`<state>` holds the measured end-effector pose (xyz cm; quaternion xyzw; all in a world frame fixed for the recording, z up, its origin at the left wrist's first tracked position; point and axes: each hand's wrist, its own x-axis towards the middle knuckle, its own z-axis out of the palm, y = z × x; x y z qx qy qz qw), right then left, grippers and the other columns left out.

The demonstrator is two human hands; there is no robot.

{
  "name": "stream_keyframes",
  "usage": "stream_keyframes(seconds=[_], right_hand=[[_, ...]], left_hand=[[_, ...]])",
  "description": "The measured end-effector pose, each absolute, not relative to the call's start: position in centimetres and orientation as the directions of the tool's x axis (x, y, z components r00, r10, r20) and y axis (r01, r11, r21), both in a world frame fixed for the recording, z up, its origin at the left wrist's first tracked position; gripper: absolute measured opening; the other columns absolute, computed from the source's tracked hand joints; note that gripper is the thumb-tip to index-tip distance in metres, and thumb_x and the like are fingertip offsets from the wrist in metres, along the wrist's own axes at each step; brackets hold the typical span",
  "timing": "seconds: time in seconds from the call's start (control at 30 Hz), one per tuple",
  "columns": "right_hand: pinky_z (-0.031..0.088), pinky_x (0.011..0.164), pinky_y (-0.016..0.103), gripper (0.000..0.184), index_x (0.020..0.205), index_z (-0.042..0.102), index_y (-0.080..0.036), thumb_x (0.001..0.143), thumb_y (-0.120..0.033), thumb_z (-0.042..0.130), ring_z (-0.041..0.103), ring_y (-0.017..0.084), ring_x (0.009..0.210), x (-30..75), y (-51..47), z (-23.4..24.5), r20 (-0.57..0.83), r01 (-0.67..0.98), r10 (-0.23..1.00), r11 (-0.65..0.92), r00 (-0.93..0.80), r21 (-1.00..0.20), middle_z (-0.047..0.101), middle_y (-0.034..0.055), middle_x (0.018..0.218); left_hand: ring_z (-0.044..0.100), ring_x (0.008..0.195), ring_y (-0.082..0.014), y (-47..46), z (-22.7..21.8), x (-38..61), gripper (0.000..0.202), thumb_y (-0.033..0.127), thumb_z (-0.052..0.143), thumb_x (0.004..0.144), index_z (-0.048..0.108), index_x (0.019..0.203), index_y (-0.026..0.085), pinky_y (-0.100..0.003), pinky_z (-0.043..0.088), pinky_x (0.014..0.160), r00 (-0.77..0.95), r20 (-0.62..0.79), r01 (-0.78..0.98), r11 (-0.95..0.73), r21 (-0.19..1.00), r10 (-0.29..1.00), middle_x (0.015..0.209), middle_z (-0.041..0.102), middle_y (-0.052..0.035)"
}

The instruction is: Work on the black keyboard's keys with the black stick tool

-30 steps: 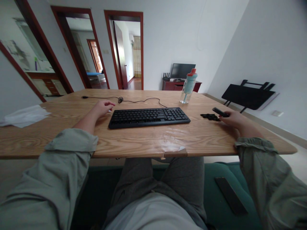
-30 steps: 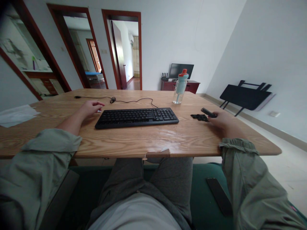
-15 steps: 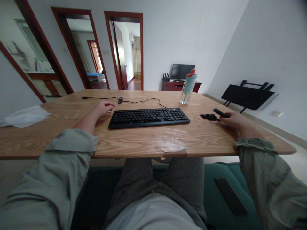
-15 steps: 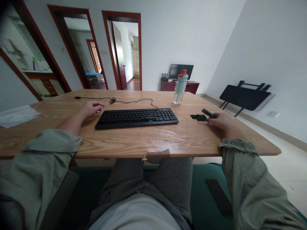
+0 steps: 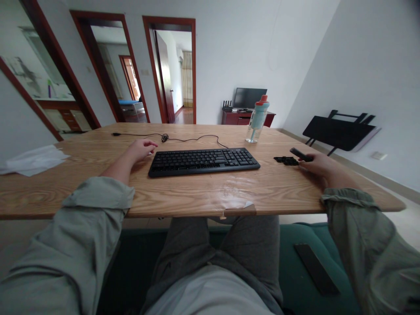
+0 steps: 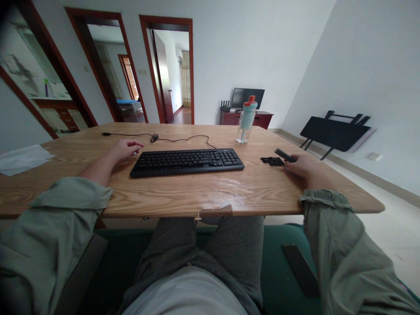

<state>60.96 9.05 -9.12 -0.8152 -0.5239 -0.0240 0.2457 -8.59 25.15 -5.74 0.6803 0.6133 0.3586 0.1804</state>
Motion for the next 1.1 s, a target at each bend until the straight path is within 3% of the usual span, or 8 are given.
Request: stream_keyframes(seconds=[0.1,0.27,0.4,0.5,0.57,0.67,0.77,1.1], right_hand=[[0.046,0.077,0.042,0.024,0.106,0.079,-0.015,0.089,-0.028,0.069,0.067,0.032,0.083,60.6,9.4,-8.7,0.175,0.808,0.824,-0.447,0.539,-0.385,0.076,0.0227,0.100],[0.045,0.084,0.042,0.036,0.122,0.077,-0.013,0.097,-0.032,0.059,0.067,0.035,0.103,58.3,9.0,-7.2,0.299,0.789,0.754,-0.442,0.585,-0.426,0.073,0.0267,0.117],[0.046,0.080,0.039,0.036,0.108,0.077,-0.011,0.097,-0.039,0.059,0.067,0.030,0.094,53.6,9.4,-4.8,0.532,0.798,0.638,-0.232,0.557,-0.556,0.075,0.0224,0.100],[0.051,0.074,0.033,0.028,0.094,0.073,-0.014,0.094,-0.038,0.060,0.064,0.021,0.079,48.2,11.0,-3.4,0.555,0.657,0.690,0.151,0.466,-0.739,0.074,0.0148,0.092],[0.052,0.073,0.031,0.031,0.086,0.070,-0.017,0.097,-0.043,0.055,0.064,0.019,0.077,44.1,12.2,-2.9,0.563,0.590,0.749,0.291,0.350,-0.753,0.072,0.0095,0.085],[0.050,0.064,0.032,0.050,0.082,0.069,-0.019,0.101,-0.060,0.048,0.058,0.017,0.063,38.7,13.4,-2.8,0.434,0.546,0.890,0.296,0.141,-0.784,0.068,0.0073,0.076],[0.046,0.059,0.034,0.056,0.075,0.067,-0.022,0.099,-0.069,0.049,0.054,0.018,0.058,35.4,13.5,-3.0,0.344,0.598,0.938,0.259,0.030,-0.758,0.061,0.0052,0.064],[0.049,0.068,0.034,0.014,0.071,0.066,-0.026,0.080,-0.037,0.069,0.057,0.020,0.071,37.9,13.1,-4.6,0.373,0.693,0.912,0.379,-0.169,-0.613,0.063,0.0016,0.068]], left_hand=[[0.055,0.058,-0.0163,25.1,-5.7,-8.5,0.028,0.034,0.064,0.069,0.078,0.089,0.020,-0.027,0.042,0.056,0.009,0.259,0.705,-0.189,0.683,0.966,0.069,0.068,-0.0020],[0.055,0.057,-0.0163,25.6,-5.9,-8.6,0.029,0.035,0.064,0.071,0.079,0.090,0.019,-0.027,0.042,0.056,0.029,0.259,0.706,-0.203,0.678,0.966,0.069,0.067,-0.0016],[0.058,0.061,-0.0180,25.5,-5.9,-8.1,0.026,0.033,0.065,0.069,0.079,0.087,0.020,-0.027,0.044,0.057,0.031,0.270,0.714,-0.210,0.668,0.962,0.071,0.069,-0.0027],[0.060,0.063,-0.0190,24.8,-5.5,-7.3,0.024,0.031,0.065,0.067,0.078,0.085,0.021,-0.027,0.044,0.056,0.022,0.246,0.696,-0.192,0.692,0.969,0.072,0.070,-0.0036],[0.061,0.063,-0.0199,24.5,-5.4,-7.0,0.025,0.033,0.065,0.066,0.077,0.085,0.021,-0.028,0.044,0.055,0.019,0.239,0.690,-0.186,0.699,0.971,0.073,0.070,-0.0039],[0.061,0.065,-0.0206,24.5,-5.4,-7.2,0.027,0.035,0.064,0.066,0.077,0.085,0.021,-0.029,0.044,0.057,0.041,0.258,0.703,-0.211,0.679,0.965,0.073,0.070,-0.0039],[0.062,0.067,-0.0204,25.1,-5.6,-7.6,0.029,0.037,0.063,0.067,0.078,0.087,0.021,-0.029,0.044,0.060,0.062,0.272,0.725,-0.231,0.649,0.960,0.073,0.070,-0.0030],[0.067,0.072,-0.0217,24.3,-5.2,-7.1,0.027,0.034,0.064,0.070,0.079,0.088,0.021,-0.029,0.050,0.066,0.057,0.263,0.739,-0.218,0.638,0.963,0.072,0.071,-0.0023]])
